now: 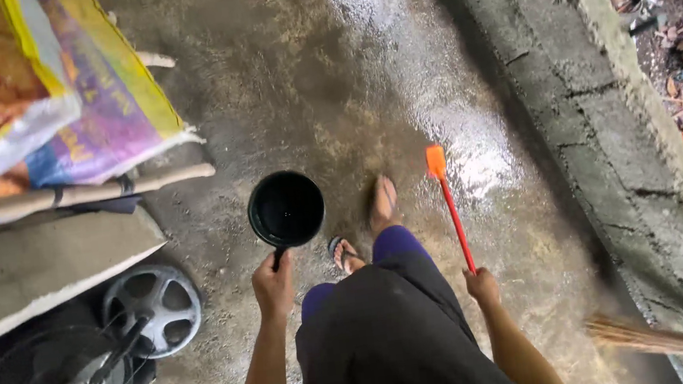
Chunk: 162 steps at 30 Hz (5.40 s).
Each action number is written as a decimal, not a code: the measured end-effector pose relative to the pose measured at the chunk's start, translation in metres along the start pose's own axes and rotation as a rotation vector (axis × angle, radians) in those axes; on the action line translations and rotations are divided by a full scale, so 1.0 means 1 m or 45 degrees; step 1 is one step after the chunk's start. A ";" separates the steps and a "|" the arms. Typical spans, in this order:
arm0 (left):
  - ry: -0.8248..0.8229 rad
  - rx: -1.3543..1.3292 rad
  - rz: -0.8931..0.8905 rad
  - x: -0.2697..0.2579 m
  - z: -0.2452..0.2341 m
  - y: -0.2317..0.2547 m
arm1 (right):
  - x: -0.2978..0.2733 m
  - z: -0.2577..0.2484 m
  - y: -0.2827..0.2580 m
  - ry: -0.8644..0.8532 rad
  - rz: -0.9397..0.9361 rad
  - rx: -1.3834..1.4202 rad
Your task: Scooping water from a bucket using a pot and ladle and pouring it along the base of a concrete wall.
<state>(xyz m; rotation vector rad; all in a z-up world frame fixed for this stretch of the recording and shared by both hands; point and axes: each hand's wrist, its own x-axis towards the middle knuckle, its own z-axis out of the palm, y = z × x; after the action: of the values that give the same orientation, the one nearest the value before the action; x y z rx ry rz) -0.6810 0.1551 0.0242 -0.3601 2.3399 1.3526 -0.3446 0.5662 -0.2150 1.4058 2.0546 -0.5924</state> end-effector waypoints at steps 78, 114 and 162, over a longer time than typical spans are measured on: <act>-0.357 0.263 0.062 1.212 0.209 0.584 | 0.643 -0.449 -1.123 -0.355 0.301 0.011; -0.090 0.142 -0.173 1.226 0.453 0.562 | 1.007 -0.479 -1.211 -0.419 0.009 -0.210; -0.170 0.187 -0.122 1.282 0.325 0.524 | 0.767 -0.371 -1.023 -0.592 0.381 -0.409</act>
<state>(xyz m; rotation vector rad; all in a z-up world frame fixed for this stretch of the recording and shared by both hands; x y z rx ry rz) -1.9581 0.6753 -0.3256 -0.3225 2.2647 1.1182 -1.5962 0.9719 -0.4204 1.2155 1.4638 -0.3935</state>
